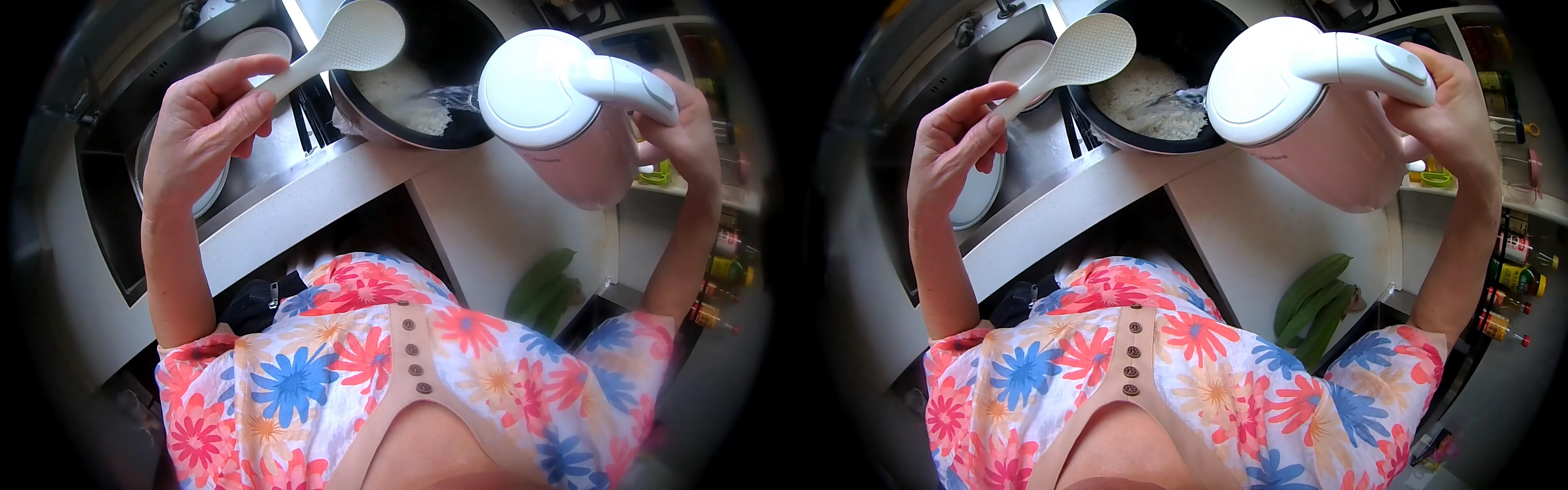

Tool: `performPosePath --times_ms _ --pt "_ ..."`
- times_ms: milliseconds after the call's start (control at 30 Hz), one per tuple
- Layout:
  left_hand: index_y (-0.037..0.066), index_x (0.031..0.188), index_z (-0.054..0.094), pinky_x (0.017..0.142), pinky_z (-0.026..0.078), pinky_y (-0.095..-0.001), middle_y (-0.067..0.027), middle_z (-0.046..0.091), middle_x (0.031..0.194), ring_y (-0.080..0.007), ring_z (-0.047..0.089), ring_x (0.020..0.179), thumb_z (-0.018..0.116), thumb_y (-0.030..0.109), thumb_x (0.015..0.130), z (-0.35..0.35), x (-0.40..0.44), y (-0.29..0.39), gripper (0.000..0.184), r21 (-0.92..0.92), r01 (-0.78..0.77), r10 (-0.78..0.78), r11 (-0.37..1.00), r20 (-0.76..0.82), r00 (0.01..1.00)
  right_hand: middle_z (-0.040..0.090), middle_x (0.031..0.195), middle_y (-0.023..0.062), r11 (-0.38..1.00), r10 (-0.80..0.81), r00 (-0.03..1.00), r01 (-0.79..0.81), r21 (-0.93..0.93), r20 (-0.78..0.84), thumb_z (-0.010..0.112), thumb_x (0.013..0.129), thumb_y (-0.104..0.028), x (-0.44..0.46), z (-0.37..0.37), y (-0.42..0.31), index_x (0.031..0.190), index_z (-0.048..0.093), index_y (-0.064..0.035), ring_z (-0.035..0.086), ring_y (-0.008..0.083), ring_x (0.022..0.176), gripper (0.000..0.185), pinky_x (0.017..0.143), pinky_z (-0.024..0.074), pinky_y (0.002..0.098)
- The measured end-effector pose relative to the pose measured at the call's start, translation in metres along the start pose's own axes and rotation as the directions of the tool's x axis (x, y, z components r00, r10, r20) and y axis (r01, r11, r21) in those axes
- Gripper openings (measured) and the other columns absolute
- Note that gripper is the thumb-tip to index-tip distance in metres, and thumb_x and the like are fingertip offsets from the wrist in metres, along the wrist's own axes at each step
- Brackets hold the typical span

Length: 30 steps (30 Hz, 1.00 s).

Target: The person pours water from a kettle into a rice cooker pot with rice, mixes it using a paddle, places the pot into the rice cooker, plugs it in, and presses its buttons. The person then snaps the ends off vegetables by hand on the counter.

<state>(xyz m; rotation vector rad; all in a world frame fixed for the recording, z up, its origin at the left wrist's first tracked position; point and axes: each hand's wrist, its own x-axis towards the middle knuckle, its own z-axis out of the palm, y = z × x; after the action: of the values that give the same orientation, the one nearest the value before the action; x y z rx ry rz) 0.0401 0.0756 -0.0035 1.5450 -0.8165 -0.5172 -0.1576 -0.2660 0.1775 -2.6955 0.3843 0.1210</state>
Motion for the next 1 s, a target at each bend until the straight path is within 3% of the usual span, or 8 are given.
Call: performPosePath --times_ms 567,1000 --pt "0.003 0.111 0.061 0.043 0.041 -0.0151 -0.0045 0.058 0.067 -0.0048 0.051 0.05 0.06 0.018 0.087 -0.006 -0.006 -0.002 0.028 -0.021 -0.005 0.006 1.0 0.009 1.0 0.062 0.08 0.0027 0.994 -0.061 0.998 0.063 -0.095 0.025 0.055 0.068 -0.003 0.011 0.0 -0.015 0.099 0.061 -0.0001 0.055 0.0099 0.075 0.032 0.074 0.0442 0.0248" --pt "0.005 0.109 0.063 0.045 0.042 -0.0152 -0.0058 0.06 0.068 -0.0066 0.055 0.053 0.061 0.019 0.086 -0.005 0.001 -0.003 0.026 -0.042 0.025 -0.024 0.999 0.032 0.999 0.06 0.076 0.0015 0.991 0.023 0.999 -0.026 -0.13 -0.028 0.053 0.069 -0.004 0.019 0.002 -0.006 0.099 0.062 -0.0006 0.053 0.0085 0.069 0.031 0.066 0.044 0.0244"
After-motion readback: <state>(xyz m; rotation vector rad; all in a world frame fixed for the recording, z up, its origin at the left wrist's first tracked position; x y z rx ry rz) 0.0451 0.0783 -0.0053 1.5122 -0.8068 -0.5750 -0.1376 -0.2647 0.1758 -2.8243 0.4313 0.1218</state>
